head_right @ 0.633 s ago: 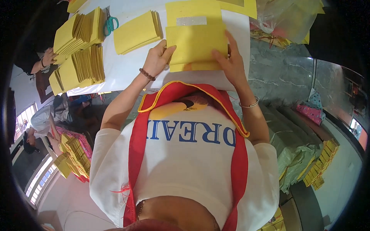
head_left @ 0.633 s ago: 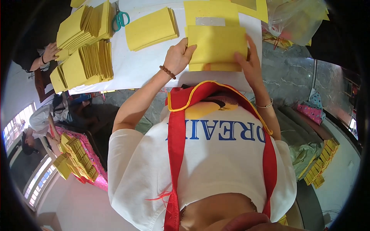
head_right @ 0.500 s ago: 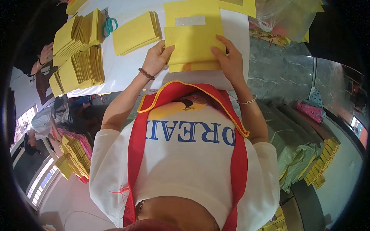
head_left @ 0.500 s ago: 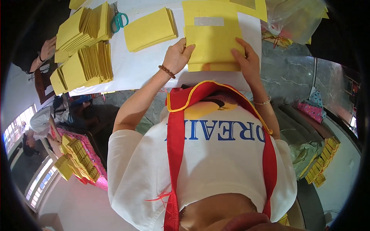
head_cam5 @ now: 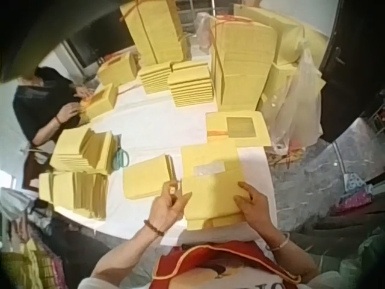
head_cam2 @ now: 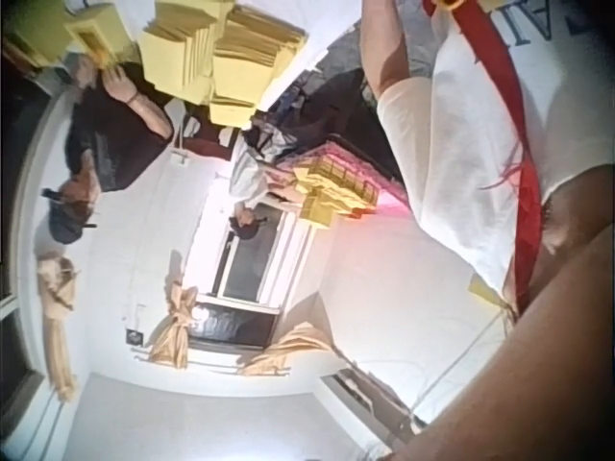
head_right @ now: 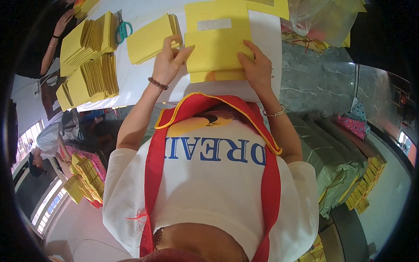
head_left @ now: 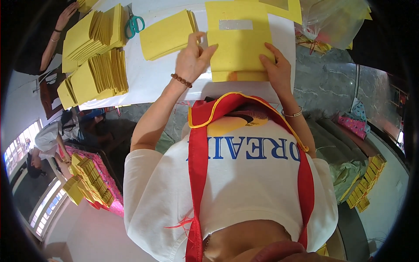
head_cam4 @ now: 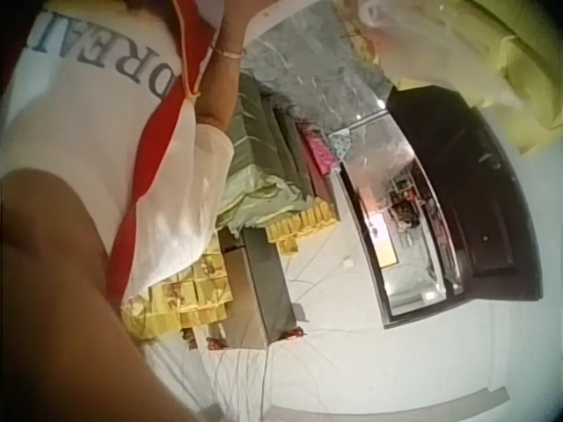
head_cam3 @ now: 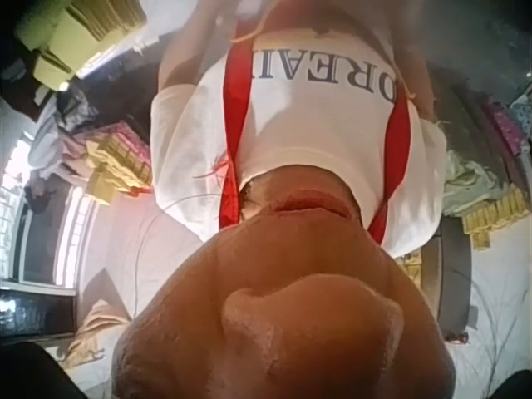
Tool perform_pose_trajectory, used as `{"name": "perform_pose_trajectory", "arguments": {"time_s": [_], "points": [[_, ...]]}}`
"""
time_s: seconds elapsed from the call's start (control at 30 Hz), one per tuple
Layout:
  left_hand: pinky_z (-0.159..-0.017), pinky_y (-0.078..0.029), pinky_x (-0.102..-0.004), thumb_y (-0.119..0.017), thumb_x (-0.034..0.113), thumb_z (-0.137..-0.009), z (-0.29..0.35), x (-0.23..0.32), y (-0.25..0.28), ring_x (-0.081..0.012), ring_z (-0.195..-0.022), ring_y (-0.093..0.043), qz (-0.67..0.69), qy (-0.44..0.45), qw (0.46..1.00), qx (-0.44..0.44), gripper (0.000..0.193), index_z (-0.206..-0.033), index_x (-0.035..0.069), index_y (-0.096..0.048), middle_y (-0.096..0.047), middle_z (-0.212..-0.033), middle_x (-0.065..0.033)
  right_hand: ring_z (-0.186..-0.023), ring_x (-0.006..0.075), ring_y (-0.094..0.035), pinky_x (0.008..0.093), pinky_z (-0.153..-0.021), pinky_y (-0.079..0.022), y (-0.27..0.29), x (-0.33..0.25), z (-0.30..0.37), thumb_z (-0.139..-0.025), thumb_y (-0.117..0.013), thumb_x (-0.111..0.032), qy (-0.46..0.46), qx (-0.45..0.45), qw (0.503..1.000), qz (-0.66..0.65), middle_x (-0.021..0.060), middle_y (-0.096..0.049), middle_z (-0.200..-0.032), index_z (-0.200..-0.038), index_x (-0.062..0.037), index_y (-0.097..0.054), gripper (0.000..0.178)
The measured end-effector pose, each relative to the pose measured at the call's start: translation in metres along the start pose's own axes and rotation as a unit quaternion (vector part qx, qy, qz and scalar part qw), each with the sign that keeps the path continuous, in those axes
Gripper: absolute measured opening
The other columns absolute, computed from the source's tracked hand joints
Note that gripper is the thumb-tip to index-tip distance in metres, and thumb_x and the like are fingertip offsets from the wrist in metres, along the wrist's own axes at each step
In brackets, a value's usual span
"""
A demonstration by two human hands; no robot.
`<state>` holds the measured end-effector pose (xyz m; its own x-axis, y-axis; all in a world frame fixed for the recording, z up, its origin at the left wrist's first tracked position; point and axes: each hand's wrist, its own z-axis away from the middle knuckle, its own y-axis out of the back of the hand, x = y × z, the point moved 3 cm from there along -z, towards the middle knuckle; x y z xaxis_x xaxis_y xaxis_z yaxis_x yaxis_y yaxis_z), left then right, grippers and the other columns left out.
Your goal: Folding sheets of yellow paper into uniform rectangular shapes at a work table.
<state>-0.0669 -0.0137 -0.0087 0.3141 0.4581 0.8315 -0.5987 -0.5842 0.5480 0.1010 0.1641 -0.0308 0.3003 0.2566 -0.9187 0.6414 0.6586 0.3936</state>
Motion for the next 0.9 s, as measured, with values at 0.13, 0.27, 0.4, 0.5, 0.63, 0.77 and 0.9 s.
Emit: {"name": "perform_pose_trajectory", "arguments": {"time_s": [0.13, 0.27, 0.4, 0.5, 0.63, 0.77, 0.9], "points": [[-0.063, -0.044, -0.0351, -0.061, 0.015, -0.081, 0.0, 0.05, 0.006, -0.0273, -0.073, -0.059, -0.199, -0.282, 0.934, 0.092, 0.03, -0.108, 0.003, -0.054, -0.062, -0.076, -0.0115, -0.067, 0.0126, -0.058, 0.0267, -0.064, -0.048, -0.001, 0.002, 0.002, -0.079, -0.063, -0.018, -0.032, 0.003, 0.999, -0.003, 0.0119, -0.066, -0.091, -0.116, -0.0049, -0.058, 0.039], [-0.084, -0.041, -0.0381, -0.062, 0.017, -0.079, 0.001, 0.061, -0.039, -0.0307, -0.106, -0.05, -0.203, -0.363, 0.909, 0.019, 0.036, -0.113, 0.005, -0.055, -0.055, -0.111, -0.0139, -0.062, 0.011, -0.056, 0.0265, -0.061, -0.047, -0.003, -0.001, 0.003, -0.079, -0.063, -0.017, -0.035, 0.012, 0.999, -0.027, 0.0109, -0.066, -0.089, -0.116, -0.0043, -0.058, 0.039], [-0.094, -0.035, -0.0416, -0.06, 0.024, -0.081, -0.003, 0.042, -0.068, -0.0316, -0.118, -0.04, -0.27, -0.335, 0.903, -0.001, 0.044, -0.12, 0.007, -0.05, -0.045, -0.126, -0.0137, -0.069, 0.0136, -0.06, 0.0264, -0.062, -0.047, -0.004, 0.005, 0.003, -0.08, -0.063, -0.017, 0.018, 0.032, 0.998, -0.045, 0.013, -0.066, -0.089, -0.115, -0.0043, -0.058, 0.038], [-0.097, -0.031, -0.045, -0.059, 0.032, -0.082, -0.003, 0.033, -0.074, -0.0317, -0.122, -0.036, -0.297, -0.33, 0.896, -0.011, 0.052, -0.126, 0.008, -0.045, -0.041, -0.131, -0.014, -0.09, 0.0173, -0.061, 0.0296, -0.075, -0.047, -0.002, 0.004, 0.003, -0.079, -0.063, -0.017, -0.004, -0.002, 1.0, -0.024, 0.015, -0.062, -0.106, -0.117, -0.0065, -0.057, 0.04], [-0.098, -0.03, -0.0463, -0.06, 0.034, -0.081, -0.002, 0.031, -0.076, -0.0325, -0.122, -0.035, -0.312, -0.32, 0.894, -0.016, 0.054, -0.126, 0.008, -0.045, -0.041, -0.131, -0.0143, -0.114, 0.021, -0.05, 0.0412, -0.091, -0.039, 0.004, -0.017, 0.024, -0.079, -0.064, -0.022, 0.1, 0.04, 0.962, 0.251, 0.014, -0.05, -0.127, -0.121, -0.0106, -0.055, 0.044], [-0.097, -0.03, -0.0467, -0.063, 0.032, -0.078, -0.004, 0.032, -0.076, -0.0328, -0.122, -0.036, -0.307, -0.324, 0.895, -0.018, 0.055, -0.124, 0.008, -0.047, -0.041, -0.131, -0.0143, -0.128, 0.023, -0.035, 0.0552, -0.098, -0.026, -0.004, 0.007, 0.05, -0.081, -0.06, -0.029, 0.252, -0.01, 0.897, 0.362, 0.0056, -0.038, -0.139, -0.125, -0.0153, -0.052, 0.046], [-0.094, -0.032, -0.0453, -0.066, 0.031, -0.075, 0.001, 0.036, -0.067, -0.0315, -0.118, -0.038, -0.278, -0.34, 0.898, -0.015, 0.055, -0.122, 0.008, -0.049, -0.043, -0.128, -0.0139, -0.129, 0.0234, -0.033, 0.0577, -0.099, -0.025, -0.007, 0.013, 0.05, -0.084, -0.055, -0.029, 0.225, -0.045, 0.915, 0.332, 0.0018, -0.039, -0.138, -0.126, -0.0158, -0.05, 0.044]]}}
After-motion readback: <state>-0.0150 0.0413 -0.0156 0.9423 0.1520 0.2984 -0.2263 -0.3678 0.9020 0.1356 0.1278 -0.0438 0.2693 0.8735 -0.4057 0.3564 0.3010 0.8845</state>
